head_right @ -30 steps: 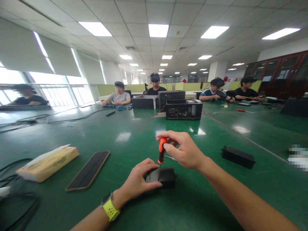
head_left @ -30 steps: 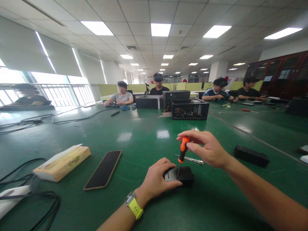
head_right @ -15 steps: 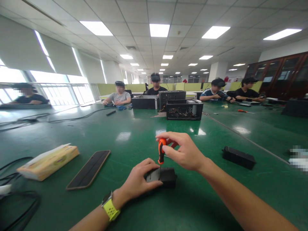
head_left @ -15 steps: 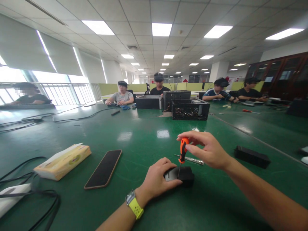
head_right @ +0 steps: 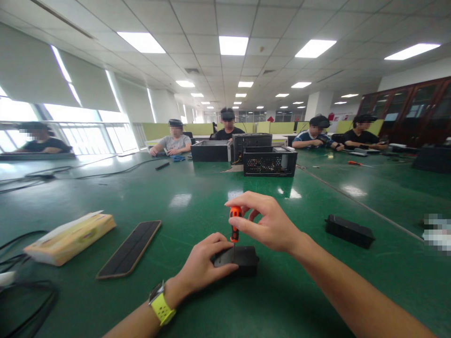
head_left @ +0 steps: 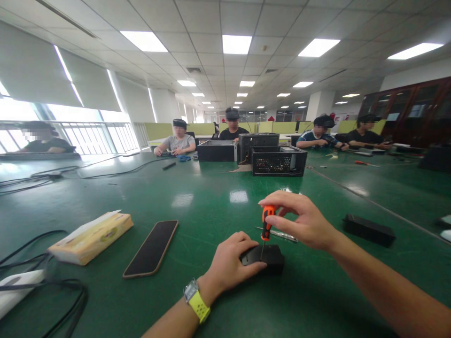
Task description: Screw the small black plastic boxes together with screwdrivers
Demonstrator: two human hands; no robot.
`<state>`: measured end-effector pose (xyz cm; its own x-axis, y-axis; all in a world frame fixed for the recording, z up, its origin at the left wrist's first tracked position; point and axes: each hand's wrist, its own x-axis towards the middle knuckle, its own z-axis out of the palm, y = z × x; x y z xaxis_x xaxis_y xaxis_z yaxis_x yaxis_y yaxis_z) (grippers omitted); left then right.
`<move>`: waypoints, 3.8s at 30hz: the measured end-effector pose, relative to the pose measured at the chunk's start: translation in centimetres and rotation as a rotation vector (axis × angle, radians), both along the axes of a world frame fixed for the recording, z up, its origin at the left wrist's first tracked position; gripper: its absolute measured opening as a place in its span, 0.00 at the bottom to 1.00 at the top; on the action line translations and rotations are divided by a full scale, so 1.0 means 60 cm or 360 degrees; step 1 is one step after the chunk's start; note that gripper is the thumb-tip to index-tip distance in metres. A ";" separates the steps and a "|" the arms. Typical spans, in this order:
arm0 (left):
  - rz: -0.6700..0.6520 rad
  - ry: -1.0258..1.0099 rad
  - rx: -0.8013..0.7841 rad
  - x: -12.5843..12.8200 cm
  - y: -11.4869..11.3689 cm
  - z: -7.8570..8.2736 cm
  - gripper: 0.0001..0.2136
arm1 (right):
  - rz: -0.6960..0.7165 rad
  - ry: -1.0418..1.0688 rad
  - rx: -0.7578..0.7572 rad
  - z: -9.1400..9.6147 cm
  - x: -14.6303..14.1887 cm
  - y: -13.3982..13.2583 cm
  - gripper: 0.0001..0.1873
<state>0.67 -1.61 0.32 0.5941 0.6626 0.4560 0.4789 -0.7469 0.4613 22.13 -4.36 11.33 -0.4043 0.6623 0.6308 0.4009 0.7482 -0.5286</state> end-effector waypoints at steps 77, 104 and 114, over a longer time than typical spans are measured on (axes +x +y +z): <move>0.0000 -0.0002 0.0057 -0.001 0.001 -0.004 0.16 | -0.0009 0.0124 -0.0295 -0.005 -0.006 0.001 0.18; 0.0009 0.0052 0.0025 -0.002 0.003 -0.004 0.19 | -0.0681 -0.1517 -0.0834 -0.116 0.059 0.125 0.10; 0.0005 0.0037 0.0046 -0.002 0.003 -0.006 0.19 | -0.0184 -0.0693 -0.1120 -0.091 0.107 0.075 0.21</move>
<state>0.52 -1.43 -0.06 0.6028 0.6512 0.4610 0.4917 -0.7583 0.4281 28.55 0.13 5.90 -0.4215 0.8955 -0.1430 0.7316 0.2426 -0.6371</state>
